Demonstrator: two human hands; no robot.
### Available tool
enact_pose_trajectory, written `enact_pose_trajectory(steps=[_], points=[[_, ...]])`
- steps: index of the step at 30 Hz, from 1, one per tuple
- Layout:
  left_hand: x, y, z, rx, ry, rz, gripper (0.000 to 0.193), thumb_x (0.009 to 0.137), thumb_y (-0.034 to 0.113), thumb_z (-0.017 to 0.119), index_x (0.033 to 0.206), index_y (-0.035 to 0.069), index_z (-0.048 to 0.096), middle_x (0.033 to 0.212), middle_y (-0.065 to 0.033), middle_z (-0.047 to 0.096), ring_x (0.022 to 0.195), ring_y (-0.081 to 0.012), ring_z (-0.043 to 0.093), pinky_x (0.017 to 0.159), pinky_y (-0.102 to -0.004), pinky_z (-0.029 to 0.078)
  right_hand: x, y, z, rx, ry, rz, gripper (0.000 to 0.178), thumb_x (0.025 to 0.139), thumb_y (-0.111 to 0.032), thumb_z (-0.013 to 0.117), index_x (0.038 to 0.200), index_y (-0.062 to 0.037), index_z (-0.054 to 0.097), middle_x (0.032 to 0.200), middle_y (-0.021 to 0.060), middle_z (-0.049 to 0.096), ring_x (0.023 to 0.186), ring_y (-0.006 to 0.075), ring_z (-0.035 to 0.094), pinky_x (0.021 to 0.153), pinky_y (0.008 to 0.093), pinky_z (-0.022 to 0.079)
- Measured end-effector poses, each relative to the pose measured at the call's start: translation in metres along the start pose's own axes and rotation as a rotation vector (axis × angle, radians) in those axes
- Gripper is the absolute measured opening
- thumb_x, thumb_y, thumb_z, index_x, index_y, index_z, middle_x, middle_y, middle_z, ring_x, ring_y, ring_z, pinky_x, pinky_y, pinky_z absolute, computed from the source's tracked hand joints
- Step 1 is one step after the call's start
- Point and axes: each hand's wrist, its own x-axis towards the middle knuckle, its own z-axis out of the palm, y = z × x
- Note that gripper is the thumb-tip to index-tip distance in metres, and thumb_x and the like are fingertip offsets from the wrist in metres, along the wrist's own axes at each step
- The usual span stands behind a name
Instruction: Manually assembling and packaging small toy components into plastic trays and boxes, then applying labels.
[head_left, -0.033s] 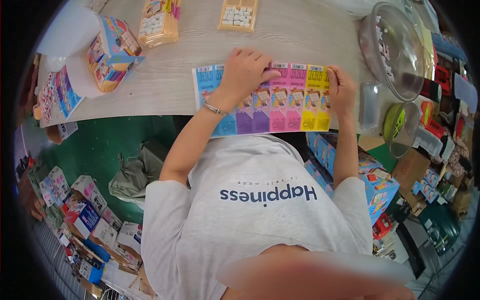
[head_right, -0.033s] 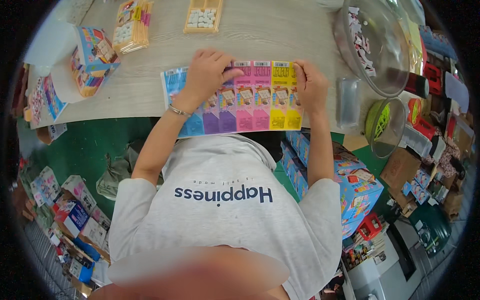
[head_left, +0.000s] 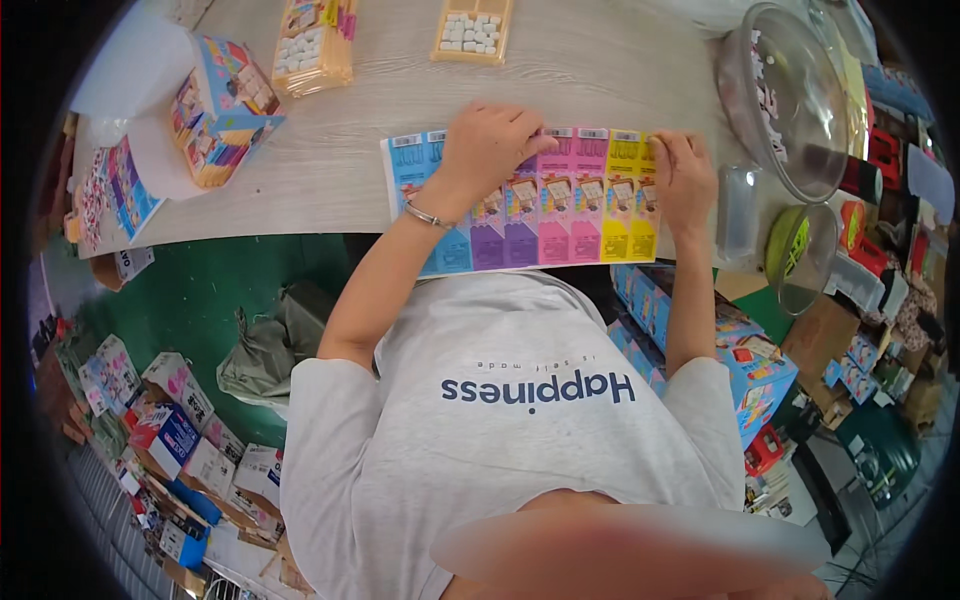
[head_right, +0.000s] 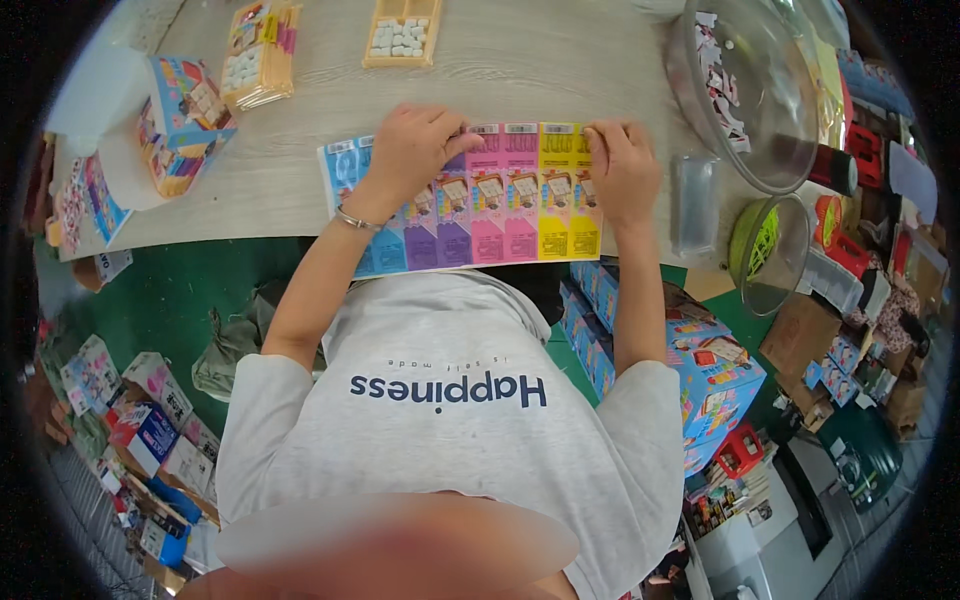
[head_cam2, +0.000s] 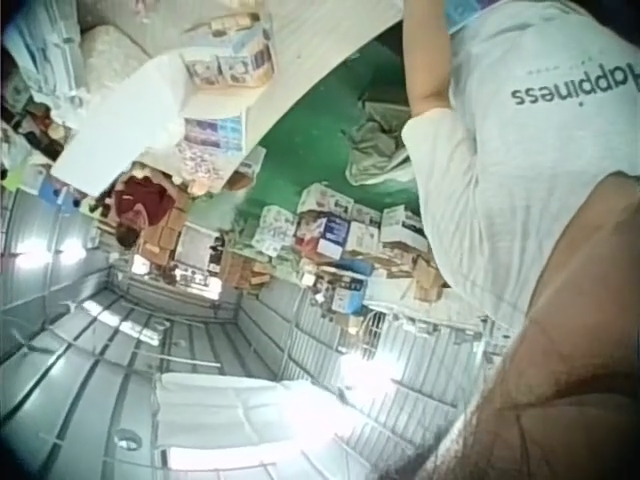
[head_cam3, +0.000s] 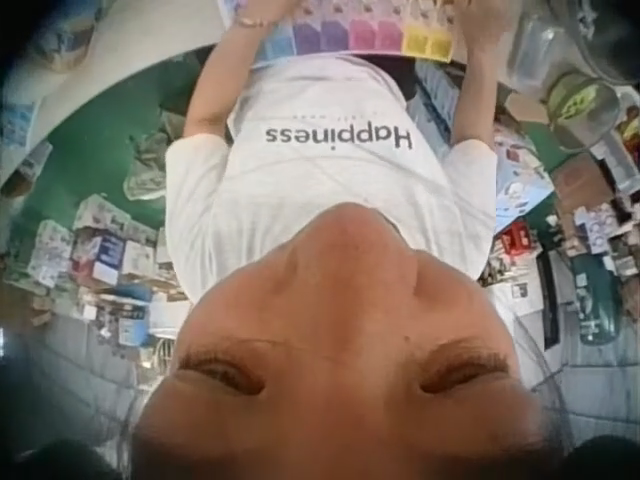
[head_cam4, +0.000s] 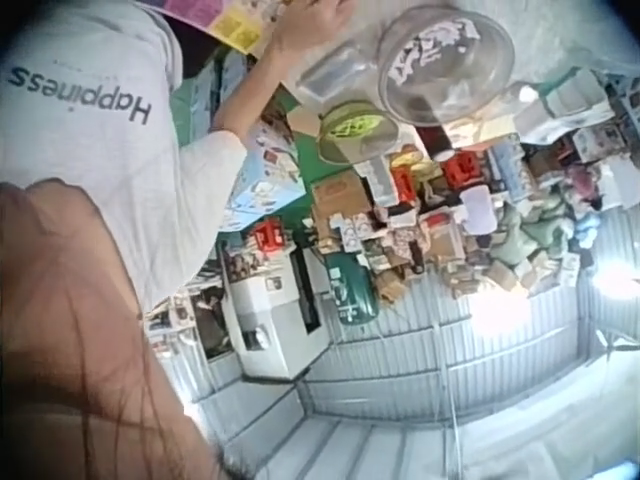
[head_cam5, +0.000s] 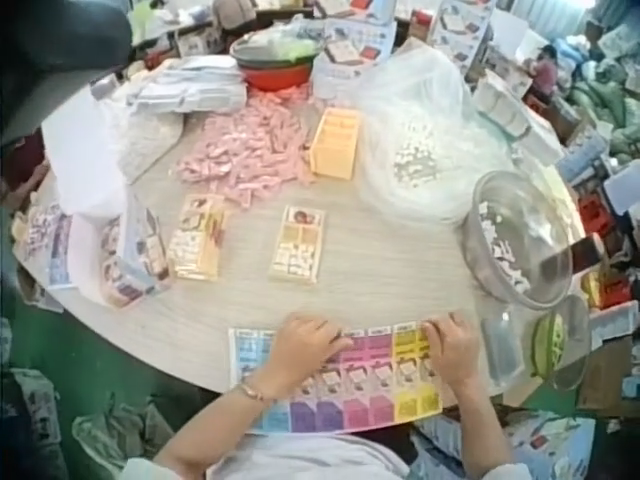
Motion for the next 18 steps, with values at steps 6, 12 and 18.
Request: enact_pose_trajectory(steps=[6,12,18], points=[[0.007,-0.008,0.011,-0.091,0.015,0.083,0.022,0.085,0.035,0.072,0.086,0.013,0.067,0.072,-0.0045,0.064,0.064,-0.0261,0.064,0.056,-0.0359,0.049,0.024,-0.062,0.047,-0.352,-0.005,-0.439,0.016,0.085,-0.01,0.07,0.101,-0.0115,0.067,0.09,0.0094,0.065,0.07,0.028,0.062,0.063,0.0383,0.051],[-0.027,-0.059,-0.077,-0.141,-0.184,-0.201,0.018,0.083,0.027,0.076,0.082,0.009,0.07,0.078,-0.0072,0.068,0.067,-0.0254,0.064,0.059,-0.0323,0.049,0.024,-0.017,0.058,-0.221,-0.128,-0.417,0.007,0.085,-0.011,0.071,0.087,-0.0099,0.065,0.08,0.0073,0.063,0.069,0.0282,0.064,0.057,0.0386,0.05],[-0.061,-0.069,-0.089,-0.524,-0.087,-0.718,0.012,0.086,0.012,0.074,0.089,0.002,0.071,0.074,-0.0038,0.068,0.063,-0.0127,0.061,0.058,-0.027,0.047,0.04,-0.032,0.066,-0.277,-0.11,-0.423,0.005,0.086,-0.01,0.07,0.089,-0.0095,0.066,0.08,0.0082,0.064,0.071,0.0289,0.064,0.059,0.0386,0.051]])
